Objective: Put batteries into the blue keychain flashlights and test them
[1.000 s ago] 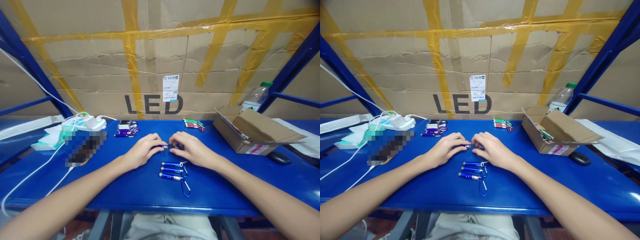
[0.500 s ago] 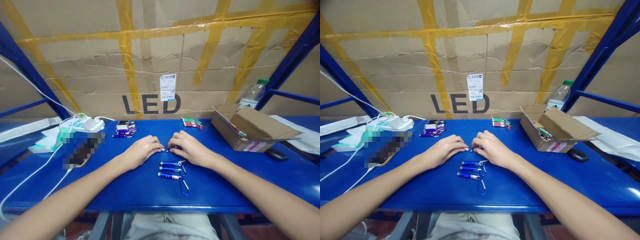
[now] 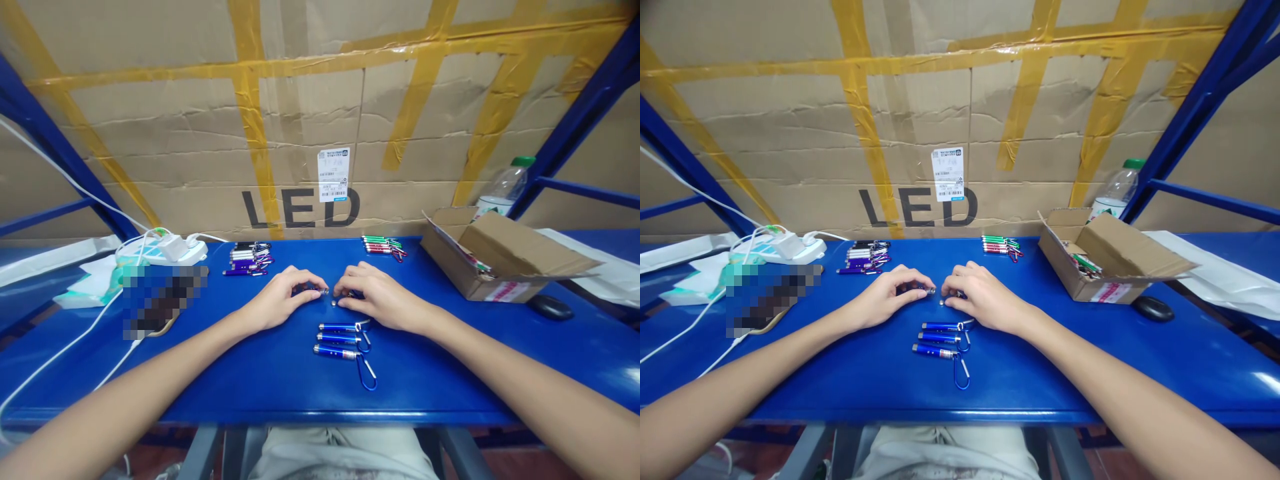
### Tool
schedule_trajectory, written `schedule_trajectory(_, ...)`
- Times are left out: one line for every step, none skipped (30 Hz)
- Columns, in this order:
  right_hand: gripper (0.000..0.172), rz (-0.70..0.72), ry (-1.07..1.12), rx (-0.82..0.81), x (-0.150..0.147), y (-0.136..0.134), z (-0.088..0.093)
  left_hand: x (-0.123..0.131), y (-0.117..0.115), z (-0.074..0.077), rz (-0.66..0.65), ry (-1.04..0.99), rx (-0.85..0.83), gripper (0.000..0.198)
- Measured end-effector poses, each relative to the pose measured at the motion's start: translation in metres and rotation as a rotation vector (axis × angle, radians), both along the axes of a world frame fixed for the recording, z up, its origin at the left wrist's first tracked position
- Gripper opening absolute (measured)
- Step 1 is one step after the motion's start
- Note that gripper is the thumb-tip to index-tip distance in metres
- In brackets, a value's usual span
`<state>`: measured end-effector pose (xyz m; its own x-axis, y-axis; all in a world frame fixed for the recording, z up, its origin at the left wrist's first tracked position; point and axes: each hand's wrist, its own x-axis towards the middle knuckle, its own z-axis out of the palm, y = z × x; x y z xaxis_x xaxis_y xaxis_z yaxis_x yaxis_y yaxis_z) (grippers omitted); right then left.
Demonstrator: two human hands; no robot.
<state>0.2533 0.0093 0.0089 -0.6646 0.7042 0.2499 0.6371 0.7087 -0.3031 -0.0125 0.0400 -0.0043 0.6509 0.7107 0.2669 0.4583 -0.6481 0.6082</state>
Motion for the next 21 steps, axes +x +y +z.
schedule_trajectory(0.010, 0.001, -0.002, -0.003, -0.0002, -0.0002, -0.0003, 0.0001, -0.0004, 0.0002, 0.003, -0.009, -0.011, 0.020)
schedule_trajectory(0.010, 0.002, -0.003, -0.007, -0.0003, -0.0004, -0.0006, 0.0002, -0.0009, 0.0005, 0.006, -0.018, -0.021, 0.020)
schedule_trajectory(0.011, 0.003, -0.003, -0.012, -0.0004, -0.0006, -0.0008, 0.0003, -0.0013, 0.0009, 0.008, -0.026, -0.031, 0.019)
schedule_trajectory(0.011, 0.003, -0.002, -0.017, -0.0006, -0.0008, -0.0009, 0.0005, -0.0017, 0.0013, 0.008, -0.034, -0.042, 0.019)
schedule_trajectory(0.012, 0.003, -0.001, -0.021, -0.0007, -0.0009, -0.0007, 0.0007, -0.0020, 0.0016, 0.007, -0.042, -0.052, 0.019)
schedule_trajectory(0.012, 0.001, 0.001, -0.024, -0.0008, -0.0011, -0.0003, 0.0010, -0.0022, 0.0019, 0.005, -0.052, -0.063, 0.019)
schedule_trajectory(0.012, -0.001, 0.002, -0.025, -0.0009, -0.0013, 0.0002, 0.0013, -0.0023, 0.0021, 0.001, -0.064, -0.073, 0.018)
schedule_trajectory(0.012, -0.004, 0.004, -0.025, -0.0010, -0.0015, 0.0009, 0.0016, -0.0024, 0.0022, -0.004, -0.078, -0.085, 0.018)
schedule_trajectory(0.011, -0.005, 0.005, -0.025, -0.0011, -0.0017, 0.0015, 0.0019, -0.0023, 0.0022, -0.010, -0.094, -0.096, 0.018)
schedule_trajectory(0.011, -0.005, 0.007, -0.025, -0.0011, -0.0018, 0.0019, 0.0022, -0.0022, 0.0021, -0.016, -0.111, -0.108, 0.018)
schedule_trajectory(0.011, -0.001, 0.009, -0.024, -0.0011, -0.0018, 0.0020, 0.0025, -0.0021, 0.0019, -0.022, -0.128, -0.121, 0.017)
schedule_trajectory(0.011, 0.004, 0.012, -0.022, -0.0011, -0.0018, 0.0018, 0.0027, -0.0020, 0.0017, -0.029, -0.142, -0.132, 0.017)
schedule_trajectory(0.011, 0.010, 0.013, -0.020, -0.0011, -0.0016, 0.0012, 0.0029, -0.0020, 0.0016, -0.035, -0.154, -0.141, 0.017)
schedule_trajectory(0.011, 0.015, 0.014, -0.016, -0.0009, -0.0015, 0.0004, 0.0029, -0.0020, 0.0015, -0.041, -0.161, -0.144, 0.016)
schedule_trajectory(0.012, 0.020, 0.014, -0.014, -0.0007, -0.0013, -0.0005, 0.0028, -0.0022, 0.0016, -0.046, -0.161, -0.137, 0.016)
schedule_trajectory(0.012, 0.022, 0.013, -0.011, -0.0005, -0.0011, -0.0013, 0.0027, -0.0026, 0.0018, -0.052, -0.154, -0.122, 0.015)
schedule_trajectory(0.013, 0.023, 0.012, -0.010, -0.0003, -0.0010, -0.0020, 0.0025, -0.0032, 0.0021, -0.058, -0.144, -0.100, 0.014)
schedule_trajectory(0.013, 0.022, 0.012, -0.008, 0.0000, -0.0009, -0.0025, 0.0023, -0.0039, 0.0026, -0.064, -0.131, -0.078, 0.014)
schedule_trajectory(0.014, 0.023, 0.012, -0.006, 0.0002, -0.0009, -0.0026, 0.0022, -0.0047, 0.0032, -0.069, -0.118, -0.056, 0.013)
schedule_trajectory(0.014, 0.023, 0.013, -0.003, 0.0003, -0.0009, -0.0025, 0.0021, -0.0054, 0.0038, -0.075, -0.107, -0.039, 0.013)
schedule_trajectory(0.014, 0.023, 0.014, 0.000, 0.0003, -0.0010, -0.0023, 0.0021, -0.0061, 0.0043, -0.081, -0.100, -0.027, 0.013)
